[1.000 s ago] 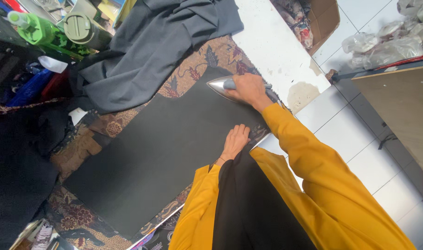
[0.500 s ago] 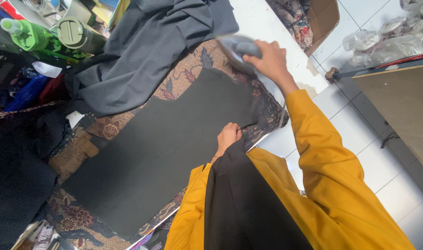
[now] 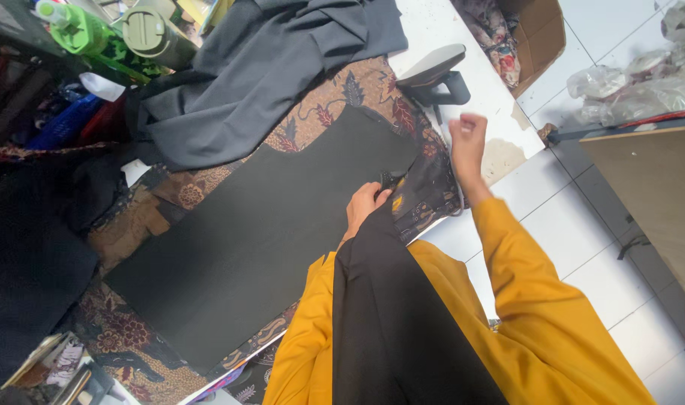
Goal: The person irons a piece of dark fabric on a patterned ironing board. They repeatedly smooth the fabric, use an iron to press it, and adjust its position. The person also briefly handles a small wrapped bundle before returning to ironing.
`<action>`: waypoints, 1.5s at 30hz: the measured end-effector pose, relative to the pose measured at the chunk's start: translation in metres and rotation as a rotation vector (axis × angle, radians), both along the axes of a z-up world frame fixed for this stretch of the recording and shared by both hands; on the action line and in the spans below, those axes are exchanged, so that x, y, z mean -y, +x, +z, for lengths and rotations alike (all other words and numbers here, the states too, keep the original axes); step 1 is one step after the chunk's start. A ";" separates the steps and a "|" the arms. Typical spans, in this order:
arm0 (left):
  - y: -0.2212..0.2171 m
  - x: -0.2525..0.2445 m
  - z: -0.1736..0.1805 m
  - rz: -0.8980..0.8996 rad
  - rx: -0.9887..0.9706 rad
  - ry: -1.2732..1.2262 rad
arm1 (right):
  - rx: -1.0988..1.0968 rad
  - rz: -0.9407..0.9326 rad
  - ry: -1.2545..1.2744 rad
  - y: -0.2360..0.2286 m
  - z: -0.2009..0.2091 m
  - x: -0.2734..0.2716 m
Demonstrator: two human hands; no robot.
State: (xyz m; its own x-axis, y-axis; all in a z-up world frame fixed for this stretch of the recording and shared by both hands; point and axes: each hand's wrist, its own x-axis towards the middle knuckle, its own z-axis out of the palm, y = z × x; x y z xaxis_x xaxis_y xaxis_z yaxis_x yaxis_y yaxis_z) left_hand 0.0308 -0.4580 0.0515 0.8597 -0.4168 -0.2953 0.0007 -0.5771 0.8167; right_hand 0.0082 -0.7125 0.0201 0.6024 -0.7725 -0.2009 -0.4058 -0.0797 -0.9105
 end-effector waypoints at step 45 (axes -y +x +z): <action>-0.108 -0.264 -0.026 0.986 0.275 0.505 | 0.003 1.538 -0.134 0.117 0.014 -0.468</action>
State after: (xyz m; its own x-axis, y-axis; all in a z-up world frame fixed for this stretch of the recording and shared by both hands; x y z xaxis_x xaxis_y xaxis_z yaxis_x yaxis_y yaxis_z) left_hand -0.0776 -0.1938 0.0255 0.8084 0.5885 0.0116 0.4927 -0.6873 0.5338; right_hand 0.1252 -0.2446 0.0340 0.8070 0.5624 -0.1801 0.1442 -0.4835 -0.8634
